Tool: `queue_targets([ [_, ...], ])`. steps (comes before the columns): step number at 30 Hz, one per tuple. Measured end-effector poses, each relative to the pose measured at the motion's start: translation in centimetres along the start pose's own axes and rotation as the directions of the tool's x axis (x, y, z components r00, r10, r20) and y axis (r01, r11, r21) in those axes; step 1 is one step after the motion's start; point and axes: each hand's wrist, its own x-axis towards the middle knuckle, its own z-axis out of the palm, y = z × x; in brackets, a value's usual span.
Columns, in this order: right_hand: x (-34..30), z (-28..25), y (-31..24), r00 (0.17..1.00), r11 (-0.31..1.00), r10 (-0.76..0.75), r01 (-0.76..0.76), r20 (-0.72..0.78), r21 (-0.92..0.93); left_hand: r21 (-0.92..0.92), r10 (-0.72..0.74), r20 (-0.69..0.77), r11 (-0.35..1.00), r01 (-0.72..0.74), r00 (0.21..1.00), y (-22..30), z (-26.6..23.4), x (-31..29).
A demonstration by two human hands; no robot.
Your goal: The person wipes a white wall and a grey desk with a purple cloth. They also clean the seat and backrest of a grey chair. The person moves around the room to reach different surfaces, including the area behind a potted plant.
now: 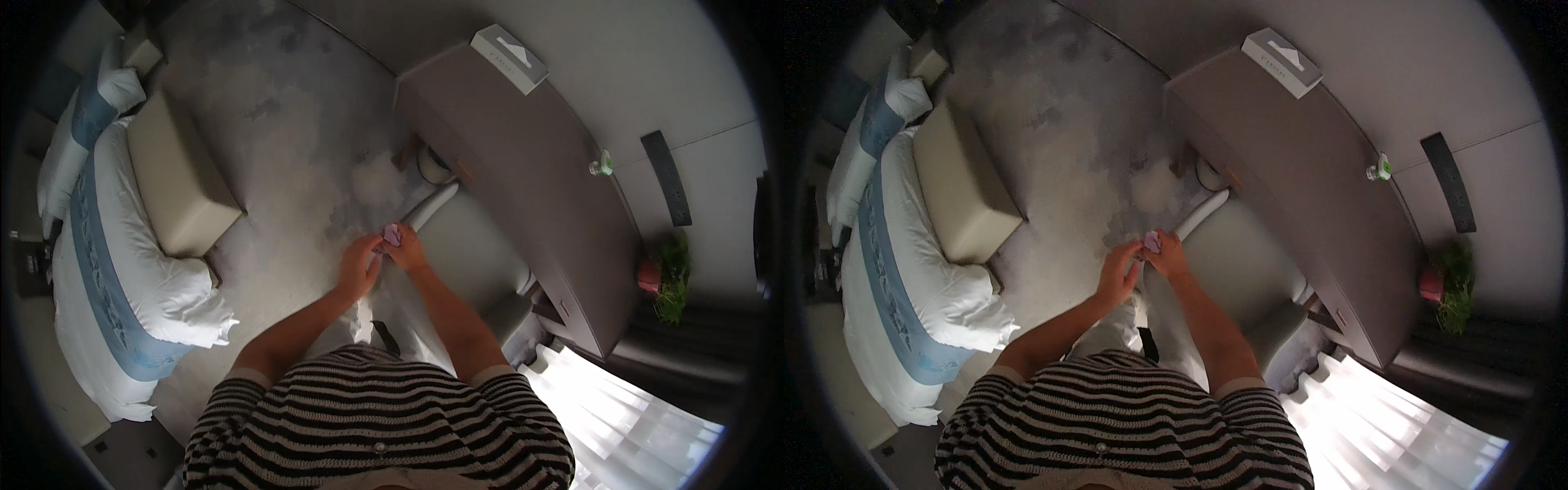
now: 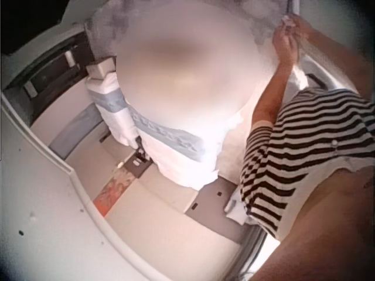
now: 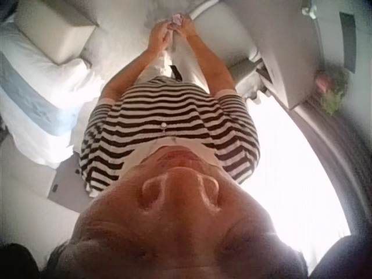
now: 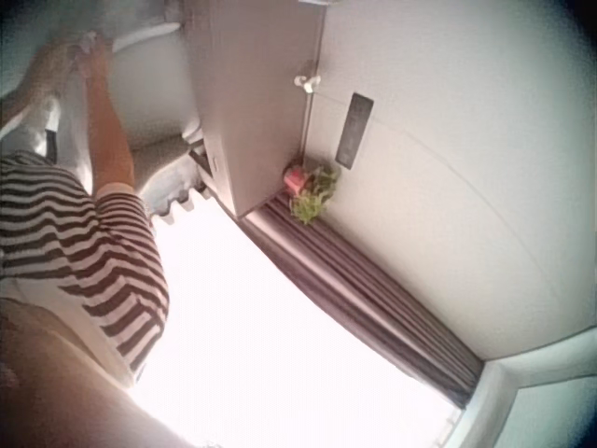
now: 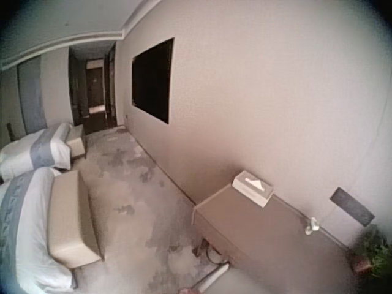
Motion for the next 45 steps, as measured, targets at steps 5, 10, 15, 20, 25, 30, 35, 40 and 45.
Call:
queue_targets([
  [5,5.8,-1.0,6.9,0.983,0.961,0.116,-0.075,0.142,-0.266,0.248,-0.131,0.382,0.968,0.036,0.915,2.1,4.3,3.4],
  [10,10.2,-3.4,11.8,0.979,0.852,-0.168,0.205,0.119,-0.482,0.447,-0.217,0.45,0.894,-0.009,0.867,1.7,5.7,3.4],
  [15,14.7,-7.6,16.1,0.991,0.872,0.099,-0.13,-0.09,-0.473,0.43,-0.284,0.483,0.901,0.058,0.828,1.3,5.6,3.0],
  [20,12.7,-5.7,15.0,0.986,0.821,-0.023,-0.076,-0.165,-0.566,0.41,-0.317,0.443,0.903,0.125,0.839,1.4,5.7,3.1],
  [25,3.3,1.7,10.1,0.971,0.987,-0.1,0.124,-0.219,0.098,0.304,-0.162,0.301,0.95,0.067,0.94,0.8,6.0,2.1],
  [30,-3.2,2.0,4.9,0.994,0.369,0.106,-0.012,-0.029,0.929,0.062,0.142,0.169,0.986,-0.155,0.975,-0.1,6.4,1.8],
  [35,-13.3,-1.5,-1.6,0.963,0.812,0.267,-0.203,-0.038,0.547,-0.117,0.321,0.168,0.945,-0.305,0.932,1.3,6.8,0.3],
  [40,-26.0,-3.4,0.8,0.946,0.997,0.074,-0.076,-0.316,0.006,0.052,0.242,0.533,0.947,-0.318,0.81,3.7,7.5,-1.0],
  [45,-34.9,-7.4,7.8,0.876,0.898,0.384,-0.429,-0.292,-0.104,0.21,0.1,0.719,0.912,-0.352,0.688,4.3,7.6,-0.1],
])
